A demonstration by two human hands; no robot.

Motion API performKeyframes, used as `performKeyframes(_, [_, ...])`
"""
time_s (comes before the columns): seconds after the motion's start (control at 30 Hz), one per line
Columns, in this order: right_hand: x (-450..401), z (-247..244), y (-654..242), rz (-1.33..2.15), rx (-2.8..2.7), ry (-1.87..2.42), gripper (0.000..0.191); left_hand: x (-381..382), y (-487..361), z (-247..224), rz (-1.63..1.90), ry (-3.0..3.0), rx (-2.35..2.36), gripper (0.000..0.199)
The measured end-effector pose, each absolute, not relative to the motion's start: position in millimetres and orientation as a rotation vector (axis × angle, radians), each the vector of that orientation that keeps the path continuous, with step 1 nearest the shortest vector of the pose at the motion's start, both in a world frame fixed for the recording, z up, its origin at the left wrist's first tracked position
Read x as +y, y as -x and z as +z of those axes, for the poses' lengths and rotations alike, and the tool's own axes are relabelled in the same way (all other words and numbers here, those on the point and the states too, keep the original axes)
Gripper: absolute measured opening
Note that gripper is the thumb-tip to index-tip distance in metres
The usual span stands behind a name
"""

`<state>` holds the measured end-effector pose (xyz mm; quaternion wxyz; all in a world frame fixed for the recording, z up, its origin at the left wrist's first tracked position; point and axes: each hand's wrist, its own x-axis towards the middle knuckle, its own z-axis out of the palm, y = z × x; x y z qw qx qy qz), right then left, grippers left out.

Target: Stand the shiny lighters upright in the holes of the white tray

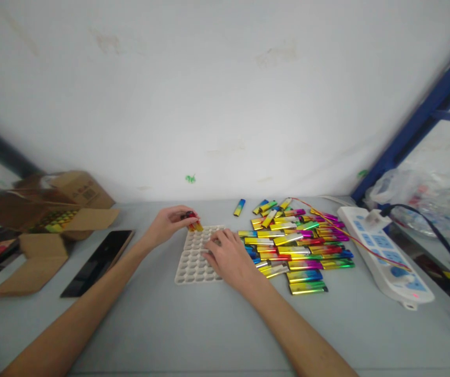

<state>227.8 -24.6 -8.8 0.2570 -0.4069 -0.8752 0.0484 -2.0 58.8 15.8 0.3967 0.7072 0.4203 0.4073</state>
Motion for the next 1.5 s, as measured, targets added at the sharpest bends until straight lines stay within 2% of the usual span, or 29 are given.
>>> performKeyframes(0.53, [-23, -10, -225, 0.135, -2.391, 1.202, 0.018, 61, 7, 20, 0.866, -1.988, 1.175, 0.028])
performKeyframes(0.87, [-27, -3, -222, 0.07, -2.423, 1.284, 0.022, 61, -2, 15, 0.908, -1.863, 1.171, 0.038])
performKeyframes(1.0, [-31, 3, -220, 0.061, -2.431, 1.35, 0.024, 53, -5, 38, 1.141, -1.9, 1.223, 0.051])
performKeyframes(1.13, [-32, 4, -219, 0.032, -2.433, 1.362, 0.023, 39, -37, 75, 1.318, -2.136, 1.308, 0.034])
performKeyframes(1.2, [-32, 3, -217, 0.008, -2.432, 1.371, 0.024, 41, -68, 82, 1.094, -2.348, 1.189, 0.029])
performKeyframes(1.3, [-34, 1, -216, -0.002, -2.421, 1.397, 0.023, 59, -121, 70, 0.538, -2.521, 1.03, 0.029])
performKeyframes(1.5, [-35, -2, -215, -0.017, -2.411, 1.418, 0.026, 110, -189, 31, 0.261, -2.515, 0.996, 0.026])
